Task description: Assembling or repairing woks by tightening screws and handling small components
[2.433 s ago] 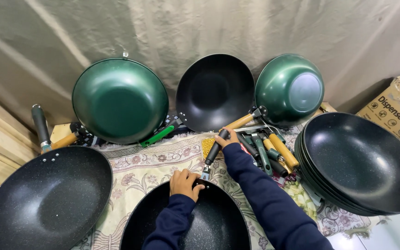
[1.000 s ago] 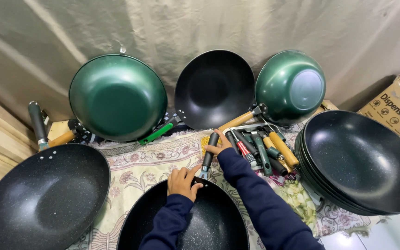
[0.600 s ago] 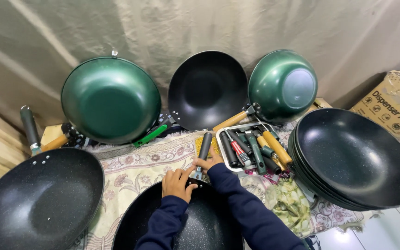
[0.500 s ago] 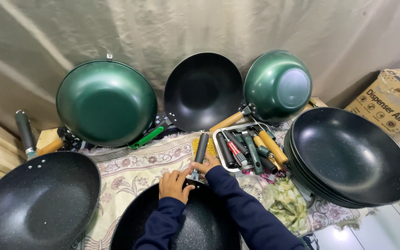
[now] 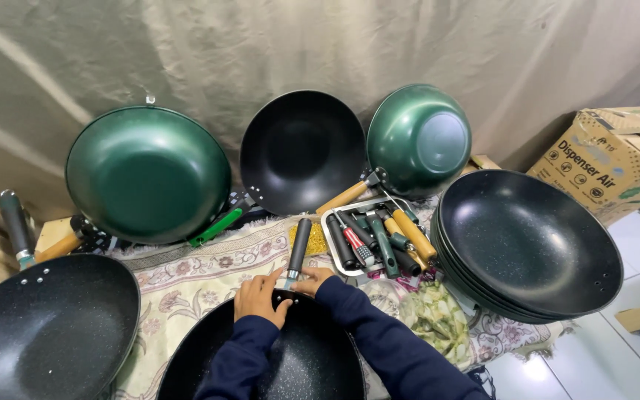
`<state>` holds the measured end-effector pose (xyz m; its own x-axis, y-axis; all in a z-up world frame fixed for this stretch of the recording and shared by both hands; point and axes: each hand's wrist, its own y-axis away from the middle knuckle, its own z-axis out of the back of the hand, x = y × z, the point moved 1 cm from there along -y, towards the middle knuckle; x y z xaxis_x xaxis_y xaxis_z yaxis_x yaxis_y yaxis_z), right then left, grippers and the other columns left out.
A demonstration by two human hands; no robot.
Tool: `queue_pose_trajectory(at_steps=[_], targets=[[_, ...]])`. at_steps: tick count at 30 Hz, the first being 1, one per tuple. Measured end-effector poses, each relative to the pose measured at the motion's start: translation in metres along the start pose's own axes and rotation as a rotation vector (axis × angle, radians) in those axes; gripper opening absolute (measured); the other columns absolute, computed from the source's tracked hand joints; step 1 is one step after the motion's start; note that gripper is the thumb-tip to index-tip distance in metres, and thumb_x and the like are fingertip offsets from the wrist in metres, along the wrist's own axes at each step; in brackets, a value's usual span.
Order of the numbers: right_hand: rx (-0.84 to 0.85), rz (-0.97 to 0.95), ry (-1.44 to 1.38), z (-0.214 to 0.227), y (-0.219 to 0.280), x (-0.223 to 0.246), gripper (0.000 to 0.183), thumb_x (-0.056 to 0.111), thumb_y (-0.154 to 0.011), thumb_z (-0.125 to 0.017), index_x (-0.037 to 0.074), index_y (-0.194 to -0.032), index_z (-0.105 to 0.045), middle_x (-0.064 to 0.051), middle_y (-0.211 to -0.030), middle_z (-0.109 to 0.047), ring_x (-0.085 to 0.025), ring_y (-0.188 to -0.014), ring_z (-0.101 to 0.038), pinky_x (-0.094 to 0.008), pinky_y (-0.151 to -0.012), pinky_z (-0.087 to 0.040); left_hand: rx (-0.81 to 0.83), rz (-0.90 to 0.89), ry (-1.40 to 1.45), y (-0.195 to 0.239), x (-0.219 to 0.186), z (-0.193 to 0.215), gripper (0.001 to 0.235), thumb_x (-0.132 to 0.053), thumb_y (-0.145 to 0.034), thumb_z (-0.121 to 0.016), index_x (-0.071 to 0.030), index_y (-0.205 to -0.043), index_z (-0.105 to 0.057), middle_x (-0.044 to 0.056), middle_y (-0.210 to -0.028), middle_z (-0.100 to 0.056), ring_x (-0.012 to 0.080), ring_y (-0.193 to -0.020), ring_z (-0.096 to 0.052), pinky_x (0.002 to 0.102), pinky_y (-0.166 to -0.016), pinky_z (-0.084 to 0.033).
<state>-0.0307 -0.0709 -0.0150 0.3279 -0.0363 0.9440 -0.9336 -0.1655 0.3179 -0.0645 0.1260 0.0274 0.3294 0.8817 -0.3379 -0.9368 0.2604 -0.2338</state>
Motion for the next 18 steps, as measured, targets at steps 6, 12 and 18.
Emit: queue_pose_trajectory(at_steps=[6, 12, 18], targets=[[-0.046, -0.02, 0.247, 0.015, 0.03, 0.021, 0.062, 0.026, -0.08, -0.084, 0.016, -0.139, -0.069, -0.009, -0.093, -0.076, -0.01, -0.073, -0.066, -0.024, -0.068, -0.058, 0.05, 0.213, 0.117, -0.015, -0.035, 0.023, 0.087, -0.02, -0.062, -0.063, -0.043, -0.145, -0.051, -0.003, -0.125, -0.058, 0.0297, -0.116, -0.054, 0.05, -0.102, -0.043], [-0.35, 0.262, 0.666, 0.082, 0.027, 0.038, 0.041, 0.026, -0.076, -0.084, 0.03, -0.117, -0.078, -0.005, -0.086, -0.081, -0.021, -0.081, -0.078, -0.033, -0.07, -0.064, -0.427, -0.2, 0.571, -0.05, -0.081, -0.005, 0.067, -0.008, -0.058, -0.065, -0.032, -0.12, -0.074, -0.002, -0.116, -0.06, 0.0276, -0.107, -0.063, 0.04, -0.094, -0.054], [-0.659, 0.084, 1.245, 0.163, 0.02, 0.054, 0.039, 0.037, -0.09, -0.065, 0.038, -0.129, -0.067, 0.001, -0.109, -0.074, -0.022, -0.111, -0.07, -0.039, -0.092, -0.061, 0.075, 0.169, 1.128, -0.073, -0.155, -0.054, 0.056, -0.003, -0.068, -0.076, -0.028, -0.118, -0.078, -0.001, -0.114, -0.071, 0.0171, -0.098, -0.076, 0.025, -0.082, -0.064]])
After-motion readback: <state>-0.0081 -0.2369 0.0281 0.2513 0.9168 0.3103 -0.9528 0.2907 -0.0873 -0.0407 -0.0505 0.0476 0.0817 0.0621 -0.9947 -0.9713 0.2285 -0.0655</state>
